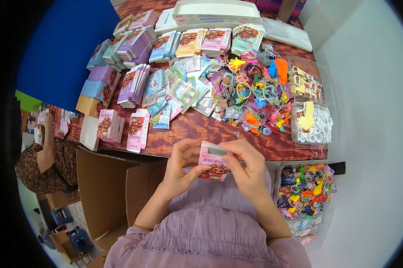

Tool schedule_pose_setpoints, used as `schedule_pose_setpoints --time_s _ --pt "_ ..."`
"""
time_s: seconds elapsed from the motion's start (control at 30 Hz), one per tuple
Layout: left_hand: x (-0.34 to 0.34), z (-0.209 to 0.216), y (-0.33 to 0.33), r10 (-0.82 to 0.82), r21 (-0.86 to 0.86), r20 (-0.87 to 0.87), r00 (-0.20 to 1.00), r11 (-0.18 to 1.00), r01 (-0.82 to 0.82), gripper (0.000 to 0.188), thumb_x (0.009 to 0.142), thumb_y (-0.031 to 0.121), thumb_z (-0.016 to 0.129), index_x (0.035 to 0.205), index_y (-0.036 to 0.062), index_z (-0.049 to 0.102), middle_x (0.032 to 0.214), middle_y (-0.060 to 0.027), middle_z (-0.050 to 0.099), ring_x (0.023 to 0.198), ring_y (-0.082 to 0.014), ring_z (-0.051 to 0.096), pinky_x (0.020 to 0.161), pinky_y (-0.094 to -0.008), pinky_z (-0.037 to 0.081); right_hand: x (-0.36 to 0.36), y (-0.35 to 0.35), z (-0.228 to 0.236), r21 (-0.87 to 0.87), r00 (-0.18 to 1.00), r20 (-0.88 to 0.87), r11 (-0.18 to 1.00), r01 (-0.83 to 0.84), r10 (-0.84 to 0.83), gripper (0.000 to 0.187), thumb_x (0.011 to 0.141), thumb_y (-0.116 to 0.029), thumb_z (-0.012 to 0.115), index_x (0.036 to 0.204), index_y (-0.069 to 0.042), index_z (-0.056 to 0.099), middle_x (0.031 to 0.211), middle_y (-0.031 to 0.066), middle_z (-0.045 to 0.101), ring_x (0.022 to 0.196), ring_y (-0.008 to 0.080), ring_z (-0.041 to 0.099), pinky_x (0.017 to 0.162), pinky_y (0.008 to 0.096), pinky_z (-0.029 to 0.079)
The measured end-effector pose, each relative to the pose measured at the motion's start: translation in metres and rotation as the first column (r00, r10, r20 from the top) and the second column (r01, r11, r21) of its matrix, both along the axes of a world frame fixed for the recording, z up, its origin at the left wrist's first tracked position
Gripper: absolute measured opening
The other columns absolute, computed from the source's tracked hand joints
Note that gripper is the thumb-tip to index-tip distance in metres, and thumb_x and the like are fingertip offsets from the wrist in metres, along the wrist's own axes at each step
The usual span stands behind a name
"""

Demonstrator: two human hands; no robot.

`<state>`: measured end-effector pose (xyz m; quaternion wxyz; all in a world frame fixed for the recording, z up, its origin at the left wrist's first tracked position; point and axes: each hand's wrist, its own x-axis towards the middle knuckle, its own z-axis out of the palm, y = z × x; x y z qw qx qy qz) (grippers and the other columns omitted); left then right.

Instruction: Assembling small toy sets by placing various components and stickers into pink individual boxes.

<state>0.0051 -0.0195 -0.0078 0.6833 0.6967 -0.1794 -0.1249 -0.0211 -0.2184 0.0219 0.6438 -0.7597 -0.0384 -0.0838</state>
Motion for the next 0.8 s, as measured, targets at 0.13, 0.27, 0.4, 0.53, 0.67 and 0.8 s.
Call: schedule_pose_setpoints --time_s 0.13,0.27,0.4,0.53,0.67,0.8 --pt "0.0 0.006 0.0 -0.018 0.044 -0.009 1.0 0.999 0.018 0.062 0.088 0.001 0.072 0.136 0.0016 0.033 0.112 -0.018 0.067 0.099 -0.0258 0.07 0.084 -0.0352 0.057 0.006 -0.003 -0.011 0.044 0.993 0.086 0.995 -0.085 0.081 0.025 0.083 0.004 0.066 0.108 0.002 0.066 0.106 0.0115 0.065 0.095 0.0165 0.062 0.082 0.028 0.05" --pt "0.001 0.004 0.003 -0.037 0.134 0.011 0.999 0.99 0.036 0.061 0.088 0.004 0.072 0.138 0.0032 0.036 0.113 -0.0172 0.067 0.101 -0.0284 0.07 0.083 -0.0367 0.058 0.006 0.003 -0.006 0.114 0.987 -0.147 0.992 -0.053 0.07 0.022 0.082 0.005 0.07 0.104 0.004 0.067 0.106 0.0119 0.068 0.098 0.0149 0.064 0.084 0.0288 0.051" --pt "-0.002 0.002 0.004 -0.082 0.117 -0.088 0.993 0.989 0.092 0.061 0.089 0.006 0.072 0.139 0.0043 0.037 0.115 -0.0165 0.066 0.102 -0.0295 0.07 0.082 -0.0375 0.058 0.005 0.002 -0.005 0.176 0.952 -0.302 0.984 0.013 0.041 0.014 0.084 0.005 0.07 0.098 0.006 0.07 0.102 0.0104 0.071 0.092 0.013 0.066 0.081 0.0266 0.053" --pt "-0.003 0.003 0.004 -0.097 0.098 -0.056 0.994 0.99 0.102 0.061 0.09 0.006 0.072 0.139 0.0041 0.036 0.115 -0.0167 0.066 0.103 -0.0297 0.07 0.082 -0.0374 0.058 0.006 -0.001 0.003 0.214 0.928 -0.371 0.975 0.057 0.027 0.012 0.084 0.007 0.069 0.096 0.006 0.071 0.097 0.0102 0.071 0.087 0.0135 0.067 0.077 0.0255 0.053" --pt "-0.003 0.004 0.005 -0.114 0.102 -0.075 0.991 0.987 0.121 0.065 0.087 -0.001 0.072 0.139 0.0051 0.034 0.116 -0.0167 0.065 0.101 -0.0254 0.07 0.081 -0.0344 0.057 0.01 -0.002 0.008 0.138 0.948 -0.31 0.99 -0.029 0.071 0.011 0.084 0.006 0.07 0.094 0.006 0.071 0.095 0.0109 0.072 0.087 0.0142 0.068 0.076 0.0258 0.054" --pt "-0.006 0.003 0.005 -0.077 0.086 -0.102 0.992 0.993 0.086 0.061 0.09 0.006 0.071 0.14 0.0047 0.036 0.112 -0.0158 0.066 0.097 -0.0281 0.071 0.079 -0.0351 0.058 0.009 -0.003 0.006 -0.124 0.984 -0.16 0.988 -0.096 0.075 0.011 0.083 0.005 0.069 0.094 0.004 0.072 0.095 0.0128 0.072 0.087 0.0167 0.068 0.075 0.028 0.054"
